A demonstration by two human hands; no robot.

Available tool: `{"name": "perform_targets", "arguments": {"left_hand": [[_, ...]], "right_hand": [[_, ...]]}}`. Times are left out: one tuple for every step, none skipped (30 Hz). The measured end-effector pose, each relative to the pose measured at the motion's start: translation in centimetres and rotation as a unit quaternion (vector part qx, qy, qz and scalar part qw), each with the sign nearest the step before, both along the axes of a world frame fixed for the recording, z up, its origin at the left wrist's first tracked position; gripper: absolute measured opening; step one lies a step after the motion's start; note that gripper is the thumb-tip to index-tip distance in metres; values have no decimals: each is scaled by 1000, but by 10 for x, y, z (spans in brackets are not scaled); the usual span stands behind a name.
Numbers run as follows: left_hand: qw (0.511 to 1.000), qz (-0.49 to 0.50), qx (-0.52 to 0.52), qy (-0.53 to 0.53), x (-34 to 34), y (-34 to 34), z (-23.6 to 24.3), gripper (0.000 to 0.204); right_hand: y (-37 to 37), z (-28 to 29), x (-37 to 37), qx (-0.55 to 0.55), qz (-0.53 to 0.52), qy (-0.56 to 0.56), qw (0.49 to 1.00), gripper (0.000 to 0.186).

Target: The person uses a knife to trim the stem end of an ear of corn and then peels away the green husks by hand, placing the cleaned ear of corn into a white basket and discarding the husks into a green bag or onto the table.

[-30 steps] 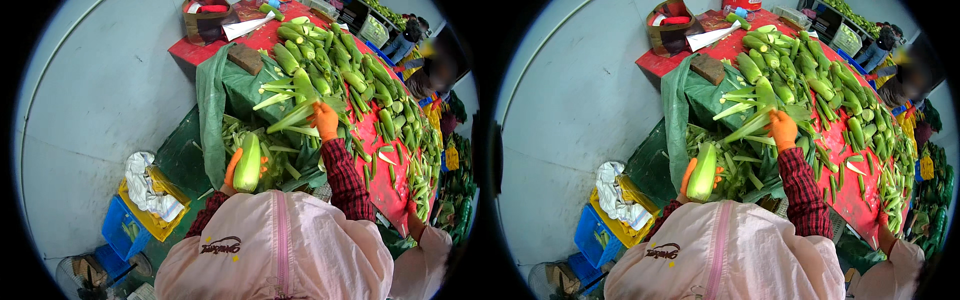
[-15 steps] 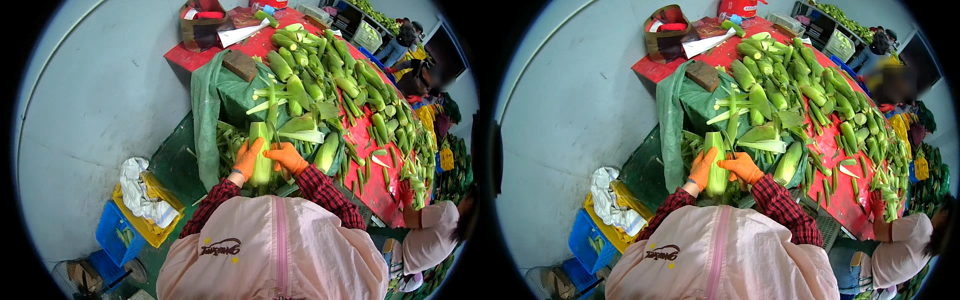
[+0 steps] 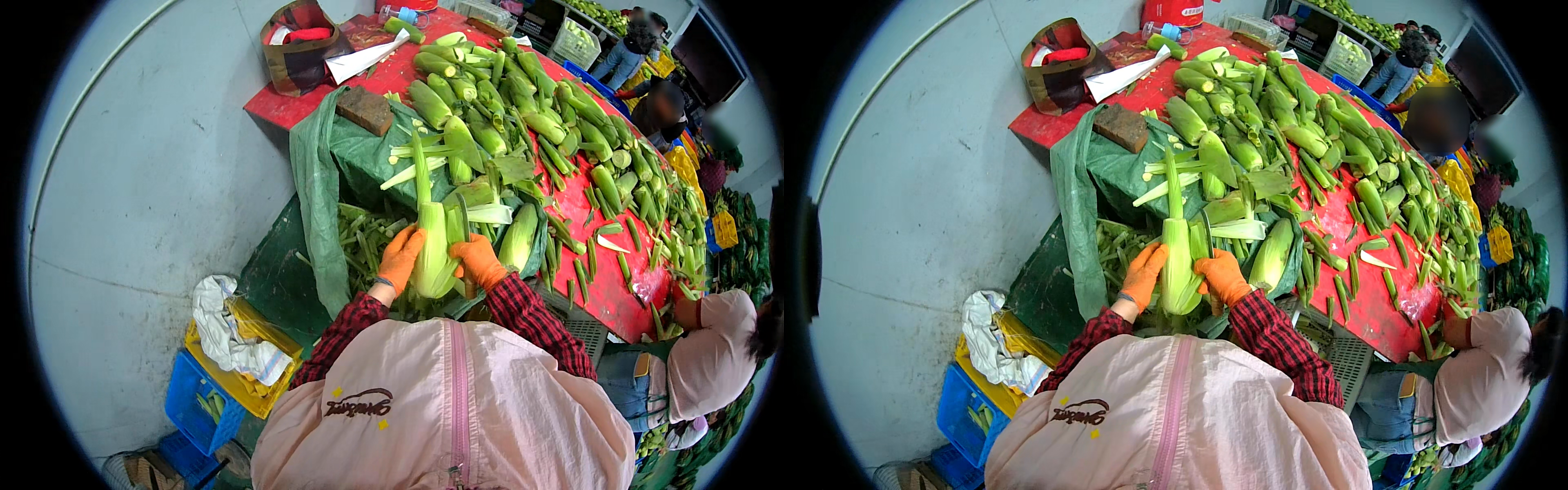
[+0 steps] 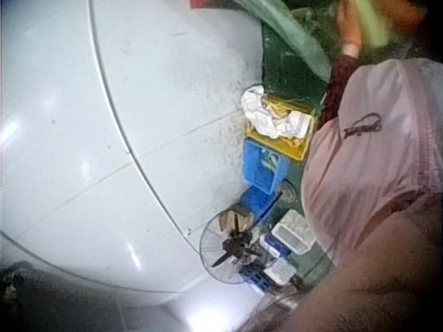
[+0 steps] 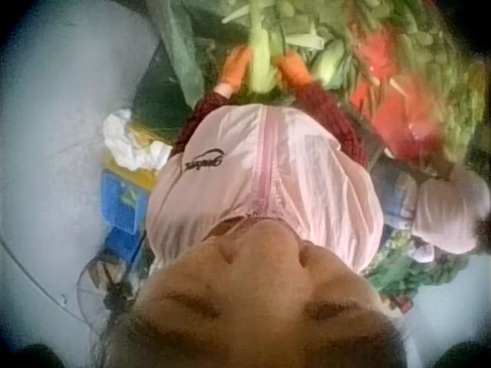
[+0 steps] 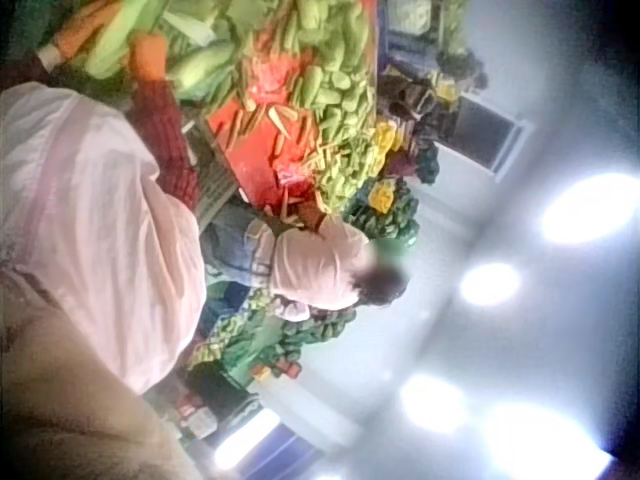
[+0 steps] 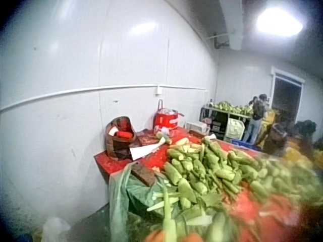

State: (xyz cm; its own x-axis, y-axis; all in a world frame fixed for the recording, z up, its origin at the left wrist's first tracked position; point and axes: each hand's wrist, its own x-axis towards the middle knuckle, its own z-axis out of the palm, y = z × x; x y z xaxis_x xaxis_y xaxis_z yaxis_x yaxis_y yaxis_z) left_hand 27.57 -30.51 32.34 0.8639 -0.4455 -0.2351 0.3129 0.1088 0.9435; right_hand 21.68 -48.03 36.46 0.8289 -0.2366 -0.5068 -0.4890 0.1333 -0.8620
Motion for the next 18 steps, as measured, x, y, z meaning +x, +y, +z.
{"name": "perform_targets", "arguments": {"left_hand": [[999, 11, 28, -24, -3, -3, 2, 58], [997, 22, 55, -48, -6, -6, 3, 59], [999, 14, 32, -38, -6, -10, 3, 60], [1000, 6, 9, -28, -4, -13, 6, 61], [1000, -1, -15, -18, -2, -15, 11, 63], [990, -55, -92, 94, 4, -9, 17, 65], [988, -47, -107, 104, 6, -7, 13, 64], [985, -40, -122, 114, 9, -6, 7, 63], [982, -32, -137, 123, 10, -5, 3, 61], [984, -18, -146, 101, 7, -5, 5, 60], [984, -19, -147, 101, 8, -5, 4, 59], [984, -19, -148, 100, 9, -4, 3, 57], [983, -20, -150, 102, 9, -4, 2, 56], [976, -26, -169, 135, 13, -2, 2, 51], [973, -28, -189, 132, 11, -1, 0, 49], [970, -27, -207, 127, 12, 1, -1, 47], [966, -27, -225, 121, 13, 3, -2, 45], [970, -40, -221, 94, 16, 6, -8, 56]], "right_hand": [[1, 0, 0, -2, -12, 1, 1000, 16], [5, 1, 0, -7, -17, -9, 1000, 15], [11, 3, 1, -12, -22, -19, 1000, 15], [16, 6, 1, -17, -26, -29, 999, 14], [19, 11, 0, 3, -14, -37, 999, 14], [22, 17, -2, 24, -2, -44, 999, 14], [25, 24, -1, 45, 11, -53, 998, 14], [27, 28, -1, 62, 16, -56, 996, 13], [27, 33, 0, 88, 28, -54, 994, 14], [26, 37, -2, 113, 39, -50, 992, 14], [25, 39, -3, 139, 50, -46, 988, 15], [26, 37, -1, 135, 60, -60, 987, 16], [25, 36, -2, 142, 50, -69, 986, 16], [22, 37, -2, 150, 40, -78, 985, 17], [20, 37, -3, 158, 30, -87, 983, 17], [20, 42, -5, 186, 31, -95, 977, 18], [21, 44, -4, 193, 21, -98, 976, 19], [15, 36, -4, 181, 8, -96, 979, 19]]}}
